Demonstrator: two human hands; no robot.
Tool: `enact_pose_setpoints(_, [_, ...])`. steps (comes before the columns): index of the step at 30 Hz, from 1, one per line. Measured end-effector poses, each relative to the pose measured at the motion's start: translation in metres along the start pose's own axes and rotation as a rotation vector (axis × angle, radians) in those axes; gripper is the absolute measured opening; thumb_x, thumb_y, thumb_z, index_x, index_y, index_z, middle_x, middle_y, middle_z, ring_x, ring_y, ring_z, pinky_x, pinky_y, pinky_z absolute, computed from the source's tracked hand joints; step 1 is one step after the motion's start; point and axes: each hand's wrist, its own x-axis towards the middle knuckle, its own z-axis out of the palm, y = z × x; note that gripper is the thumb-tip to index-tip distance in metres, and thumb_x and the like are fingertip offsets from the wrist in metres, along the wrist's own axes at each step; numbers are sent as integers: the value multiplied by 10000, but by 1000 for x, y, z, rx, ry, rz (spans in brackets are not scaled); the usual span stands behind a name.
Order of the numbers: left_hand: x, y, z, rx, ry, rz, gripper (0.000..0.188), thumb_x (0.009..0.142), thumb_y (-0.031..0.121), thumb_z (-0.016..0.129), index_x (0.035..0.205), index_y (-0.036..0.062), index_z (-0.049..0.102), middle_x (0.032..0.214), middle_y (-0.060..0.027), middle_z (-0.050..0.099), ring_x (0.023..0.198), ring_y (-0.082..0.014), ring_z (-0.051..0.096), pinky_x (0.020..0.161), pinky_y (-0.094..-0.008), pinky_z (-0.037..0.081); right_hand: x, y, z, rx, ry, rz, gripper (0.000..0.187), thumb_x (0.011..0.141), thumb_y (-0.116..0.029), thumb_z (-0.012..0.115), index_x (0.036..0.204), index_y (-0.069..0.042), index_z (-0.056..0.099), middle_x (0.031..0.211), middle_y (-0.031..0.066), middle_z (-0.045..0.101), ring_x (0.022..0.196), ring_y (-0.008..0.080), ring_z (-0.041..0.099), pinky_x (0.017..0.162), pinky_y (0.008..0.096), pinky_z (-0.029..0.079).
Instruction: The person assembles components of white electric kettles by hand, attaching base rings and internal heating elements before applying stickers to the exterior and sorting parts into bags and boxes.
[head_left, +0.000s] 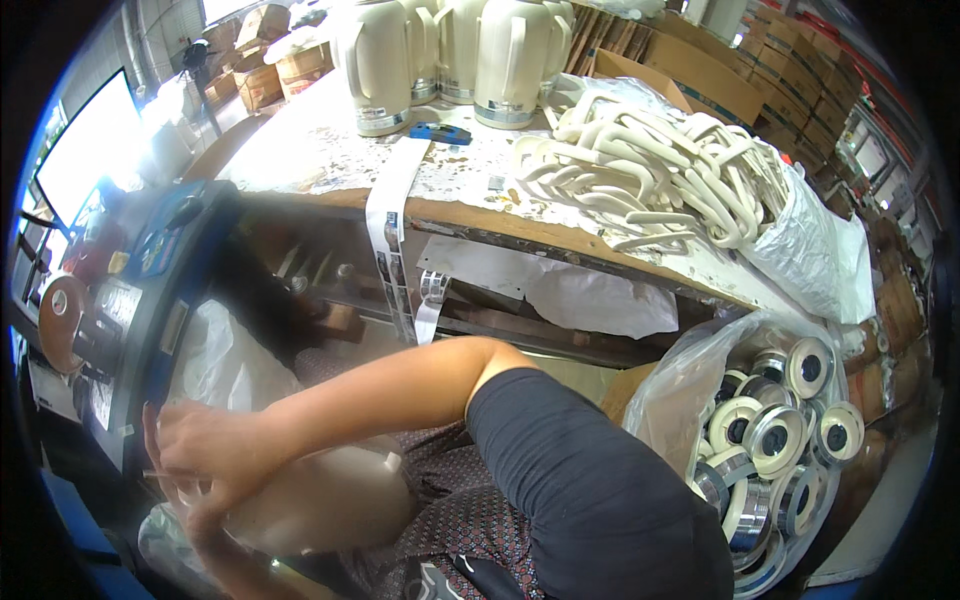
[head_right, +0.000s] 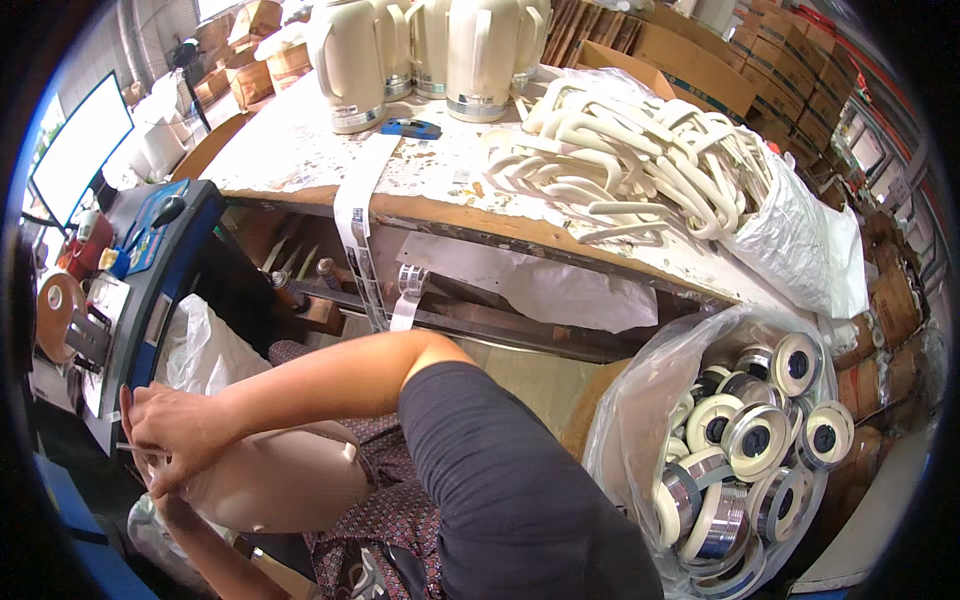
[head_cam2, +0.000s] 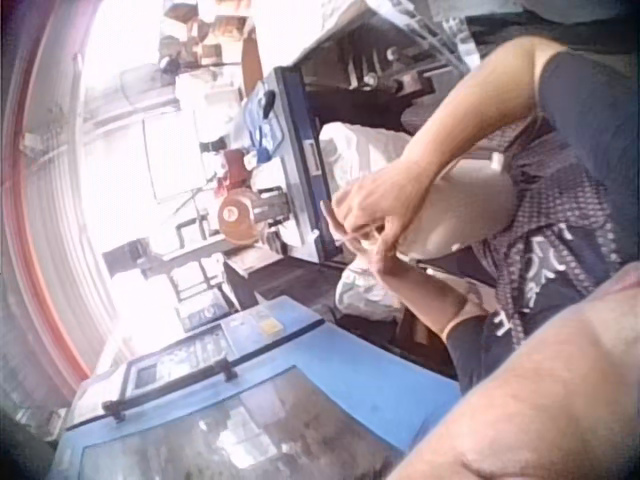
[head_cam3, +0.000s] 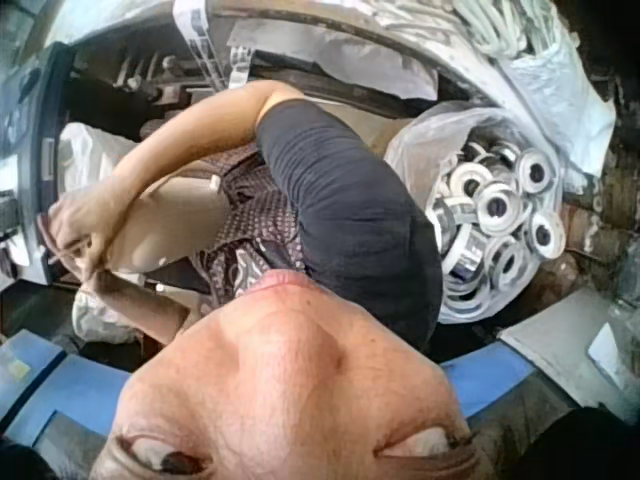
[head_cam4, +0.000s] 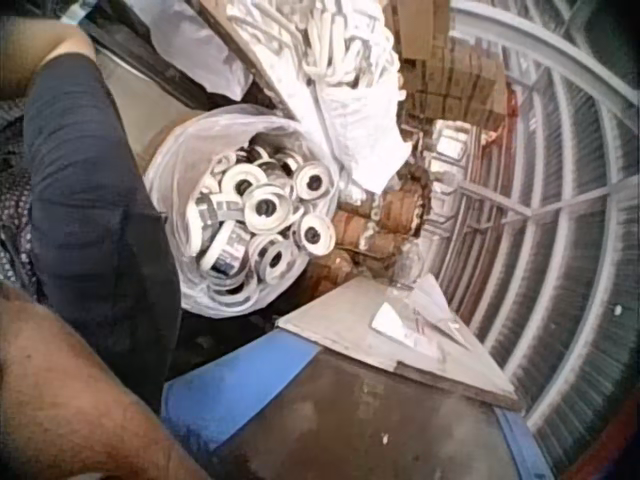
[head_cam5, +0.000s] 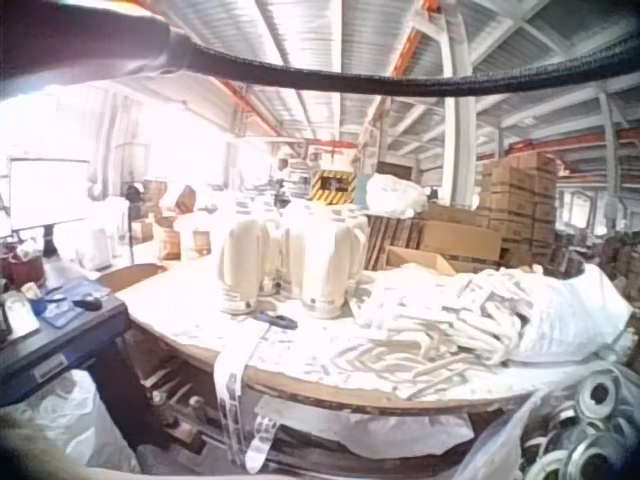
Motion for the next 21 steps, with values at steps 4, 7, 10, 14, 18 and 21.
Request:
enact_pose_setpoints(4, [3,-7,3,64,-118,-46,1174,687,499,789,1537,21,137,1325,-206,540,1190,-297,566,1015,-436,459,-10,7,15,-110,-83,-330,377,670,-427,739,705,-55,687,735,81,674,898,298,624,927,448,372])
enact_pose_setpoints(7, [-8,-22,1,71,-146,-83,1221,637,471,832,1533,9,143,1306,-203,556,1179,-296,575,1013,-432,460,-23,-13,6,-172,-192,-329,332,791,-388,688,692,-76,629,731,79,657,776,286,638,766,439,436])
enact_pose_setpoints(10, [-11,-32,2,76,-166,-88,1268,588,443,875,1528,-3,150,1287,-199,571,1167,-295,584,1011,-428,461,-31,-14,10,-140,-184,-268,363,813,-389,658,630,-77,624,691,107,651,656,337,630,631,458,477])
enact_pose_setpoints(14, [-15,-35,-4,109,-185,11,1334,522,406,933,1522,-18,159,1261,-194,592,1153,-294,595,1008,-423,462,-38,-8,10,11,-203,-233,430,860,-384,619,571,-68,586,582,121,592,581,380,594,612,475,481])
enact_pose_setpoints(18, [-25,18,-15,103,96,117,1365,484,351,973,1519,-22,165,1238,-192,605,1138,-291,605,1012,-416,461,6,-29,-7,-13,-147,-448,351,855,-380,631,696,-69,602,789,132,608,882,354,603,808,487,459])
enact_pose_setpoints(21, [-10,79,29,-284,625,-164,1242,523,244,956,1496,16,217,1223,-187,592,1122,-273,611,1008,-395,470,33,-35,-21,-36,-80,-438,308,789,-369,672,880,-81,611,1032,114,569,1109,329,509,880,486,409])
